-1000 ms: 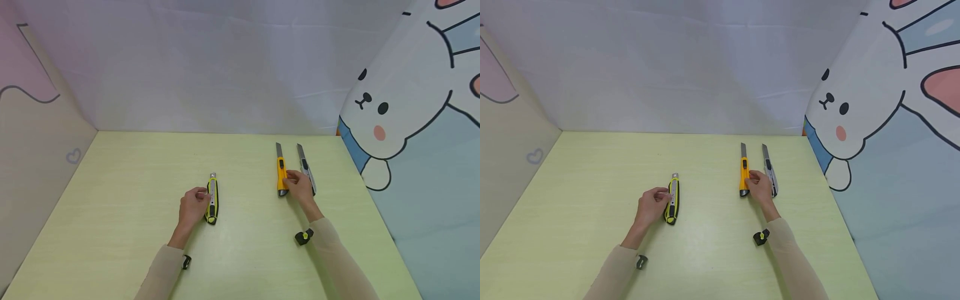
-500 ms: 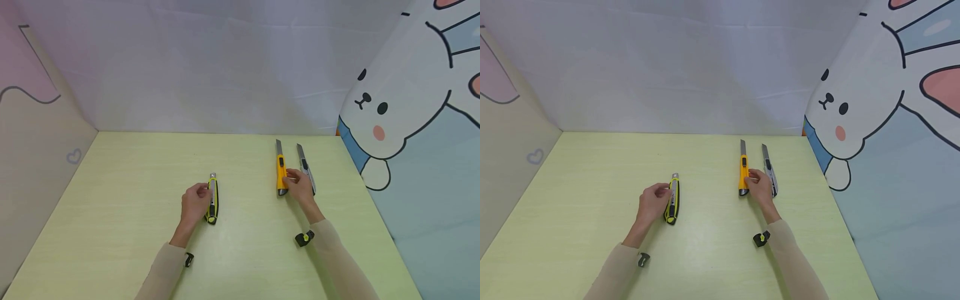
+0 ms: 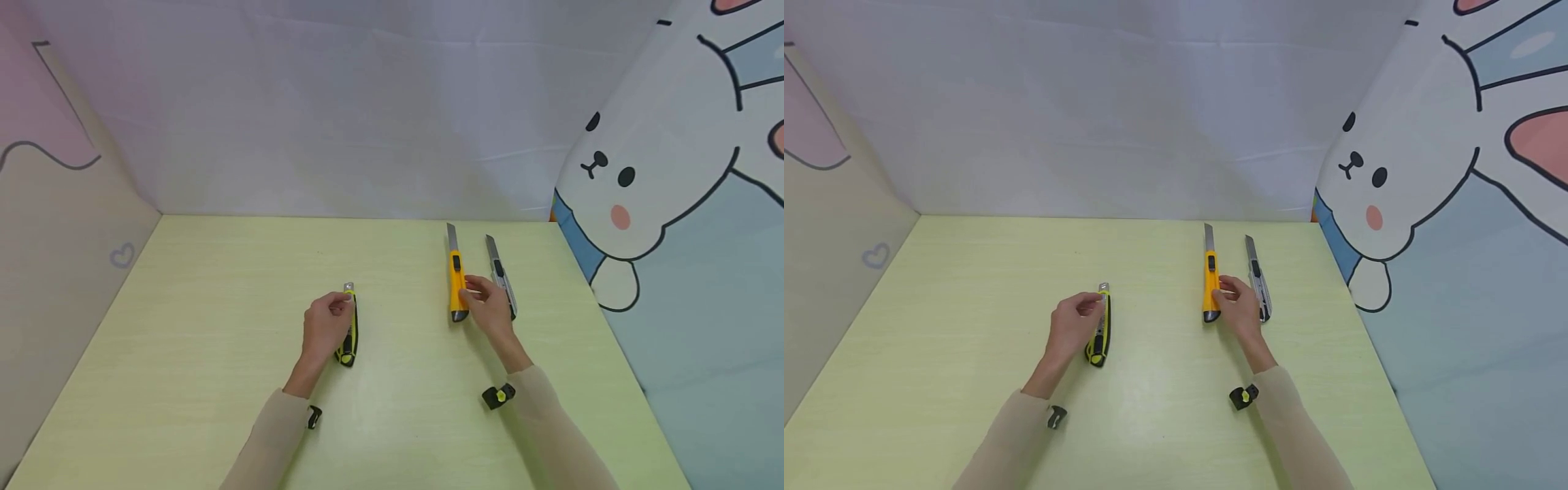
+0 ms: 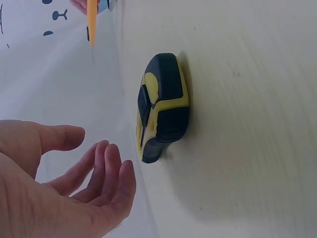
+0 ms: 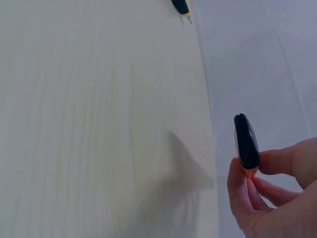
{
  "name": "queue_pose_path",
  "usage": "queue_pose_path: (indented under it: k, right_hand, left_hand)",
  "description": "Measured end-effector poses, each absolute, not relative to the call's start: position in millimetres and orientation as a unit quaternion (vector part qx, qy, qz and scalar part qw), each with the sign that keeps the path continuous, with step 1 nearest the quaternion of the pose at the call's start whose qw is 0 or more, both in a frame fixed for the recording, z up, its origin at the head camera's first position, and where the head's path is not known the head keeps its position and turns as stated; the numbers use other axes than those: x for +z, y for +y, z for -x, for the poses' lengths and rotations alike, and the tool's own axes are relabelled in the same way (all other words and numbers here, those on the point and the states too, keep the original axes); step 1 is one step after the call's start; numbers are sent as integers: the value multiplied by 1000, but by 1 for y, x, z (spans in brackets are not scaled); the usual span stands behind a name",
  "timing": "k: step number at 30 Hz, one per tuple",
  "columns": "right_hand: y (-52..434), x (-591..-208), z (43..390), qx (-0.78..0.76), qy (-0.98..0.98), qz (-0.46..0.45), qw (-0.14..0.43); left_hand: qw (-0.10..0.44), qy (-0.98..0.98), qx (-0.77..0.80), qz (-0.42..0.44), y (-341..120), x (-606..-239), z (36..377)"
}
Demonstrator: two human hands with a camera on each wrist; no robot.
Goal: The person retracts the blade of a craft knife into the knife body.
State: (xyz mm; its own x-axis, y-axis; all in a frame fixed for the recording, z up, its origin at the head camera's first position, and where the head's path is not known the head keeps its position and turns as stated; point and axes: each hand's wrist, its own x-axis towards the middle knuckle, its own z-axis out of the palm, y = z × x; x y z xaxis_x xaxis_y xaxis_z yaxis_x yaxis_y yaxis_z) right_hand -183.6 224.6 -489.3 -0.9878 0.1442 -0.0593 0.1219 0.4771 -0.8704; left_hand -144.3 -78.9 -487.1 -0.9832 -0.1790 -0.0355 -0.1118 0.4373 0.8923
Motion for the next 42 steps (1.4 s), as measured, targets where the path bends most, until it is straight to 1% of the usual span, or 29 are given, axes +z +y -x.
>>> queue_pose_path:
  k: [12,26,32,42]
  right_hand:
    - [216,-476,172,545,-836,54,19]
    - [207,-463,160,569,-820,53,12]
    - [201,-462,156,583,-811,50,19]
    - [193,-459,150,604,-795,42,29]
  left_hand:
    - [42,-839,-540,-52,-70,-477,149]
    - [38,-847,-528,-44,-56,-464,153]
    - [34,-848,-527,-48,-49,-458,153]
    - [36,-839,-543,-30,-40,-455,155]
